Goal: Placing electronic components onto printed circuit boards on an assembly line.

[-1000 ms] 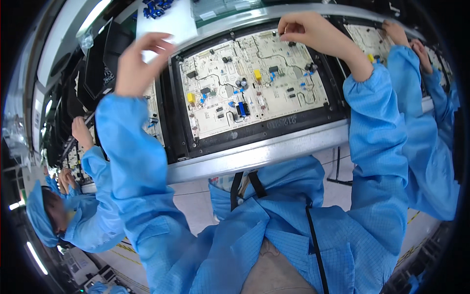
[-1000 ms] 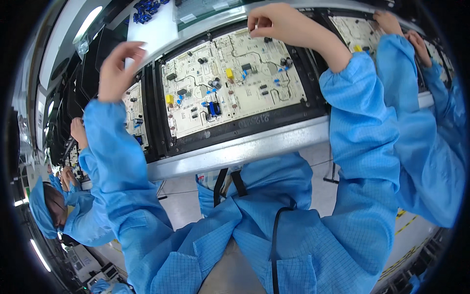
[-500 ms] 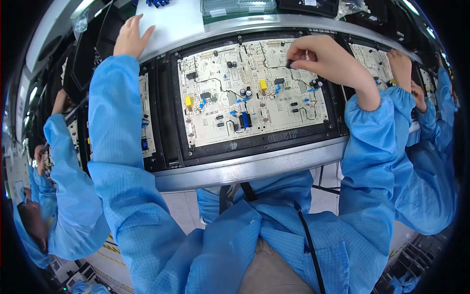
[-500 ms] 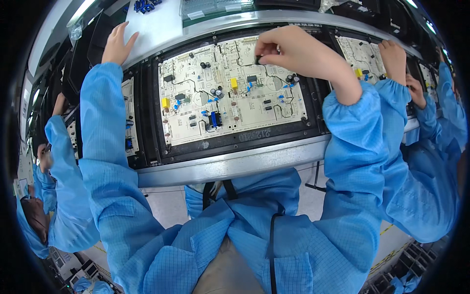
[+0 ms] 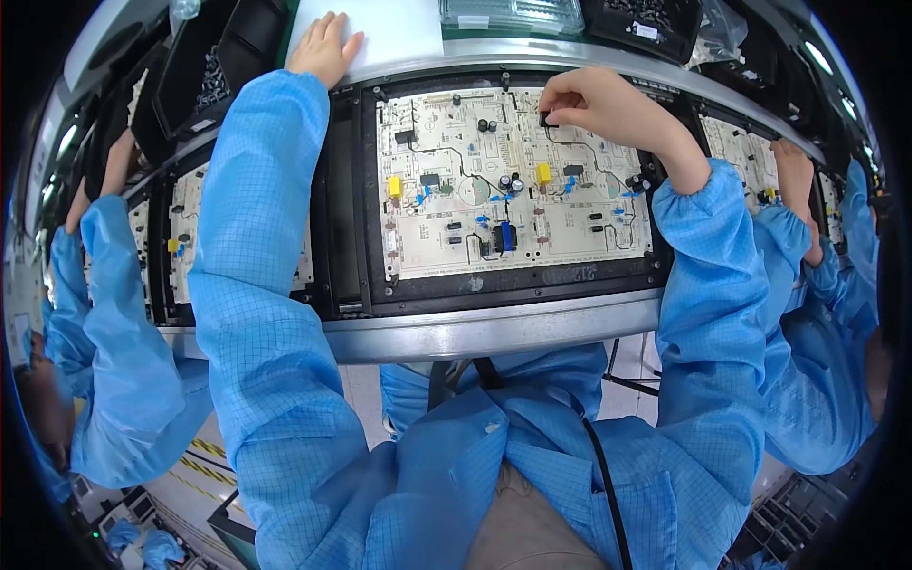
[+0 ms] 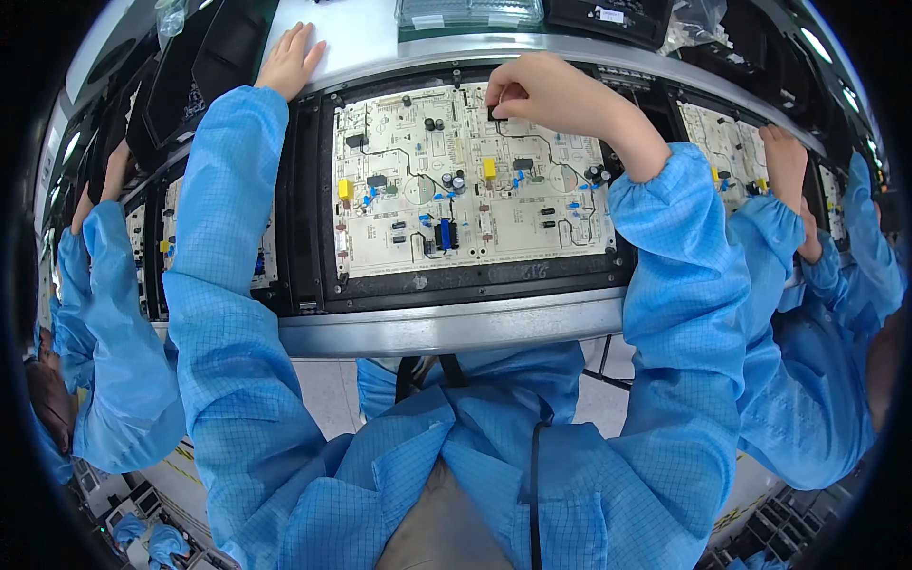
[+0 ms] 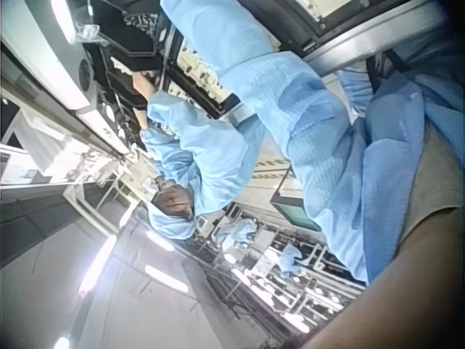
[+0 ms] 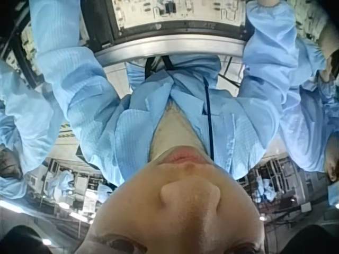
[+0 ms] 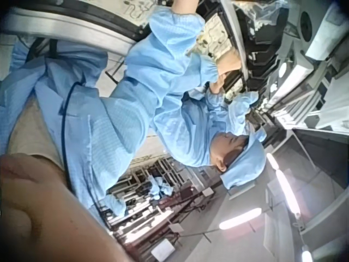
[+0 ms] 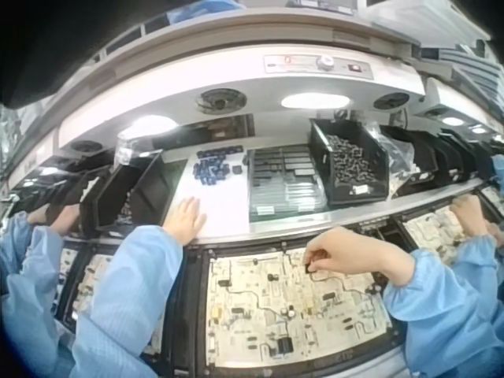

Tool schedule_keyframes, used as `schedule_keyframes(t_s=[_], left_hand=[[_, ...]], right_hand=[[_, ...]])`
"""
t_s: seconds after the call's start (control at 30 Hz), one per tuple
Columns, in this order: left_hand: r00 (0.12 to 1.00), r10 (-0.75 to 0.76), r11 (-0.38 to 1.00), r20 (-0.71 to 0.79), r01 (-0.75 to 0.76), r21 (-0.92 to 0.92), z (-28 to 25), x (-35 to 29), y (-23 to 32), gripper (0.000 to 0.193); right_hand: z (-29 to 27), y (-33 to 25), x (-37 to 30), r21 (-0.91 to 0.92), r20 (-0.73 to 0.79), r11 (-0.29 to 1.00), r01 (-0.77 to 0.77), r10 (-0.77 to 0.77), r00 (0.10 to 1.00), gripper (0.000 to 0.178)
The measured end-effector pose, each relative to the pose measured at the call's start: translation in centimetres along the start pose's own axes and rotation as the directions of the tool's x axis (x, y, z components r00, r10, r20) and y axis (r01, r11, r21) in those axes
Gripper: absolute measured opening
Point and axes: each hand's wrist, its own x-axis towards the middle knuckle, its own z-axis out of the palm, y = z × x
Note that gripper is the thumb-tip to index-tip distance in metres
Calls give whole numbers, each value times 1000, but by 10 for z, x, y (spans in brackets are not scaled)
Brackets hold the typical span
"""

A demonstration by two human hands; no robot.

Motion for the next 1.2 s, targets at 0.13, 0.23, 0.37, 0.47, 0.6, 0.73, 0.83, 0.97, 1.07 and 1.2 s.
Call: schedule_keyframes(t_s=[0.13, 0.23, 0.37, 0.47, 0.6, 0.73, 0.83, 0.97, 1.07, 1.2], left_hand=[[999, -44, 999, 5, 44, -4, 2, -1, 4, 57], [999, -45, 999, 10, 45, -8, 4, 1, 5, 57], [996, -79, 997, 33, 78, 20, 2, -1, 9, 57], [992, -97, 995, 80, 96, 16, -2, -3, 11, 59], [996, 71, 995, -48, -68, 73, -27, 0, 15, 48], [857, 173, 984, -485, -176, 40, -92, -2, -22, 20], [702, -147, 977, -697, -6, -212, -82, -6, -72, 22], [317, -583, 794, -748, 25, -608, -79, 6, -103, 26], [516, -856, 0, 13, 26, -1000, -56, 1, -155, 28], [828, -535, 675, -168, 299, -674, -32, -12, -206, 32]], right_hand=[[5, 1, 5, -10, 23, 1000, -29, 30, 999, 14], [6, 0, 4, -8, 23, 999, -44, 44, 999, 15], [9, -1, 4, -36, -8, 999, -39, 39, 999, 14], [8, -2, 6, -11, -9, 999, -40, 40, 999, 14], [9, 3, 3, 18, -41, 999, -44, 45, 998, 14], [12, -2, 2, 41, -29, 999, -32, 34, 999, 13], [14, -9, 1, 5, -43, 1000, -9, 9, 999, 13], [15, -9, 0, -100, -55, 993, 69, -75, 996, 14], [16, -14, 2, -124, -77, 990, 63, -73, 994, 14], [12, -17, 6, -177, -86, 979, 104, -121, 989, 15]])
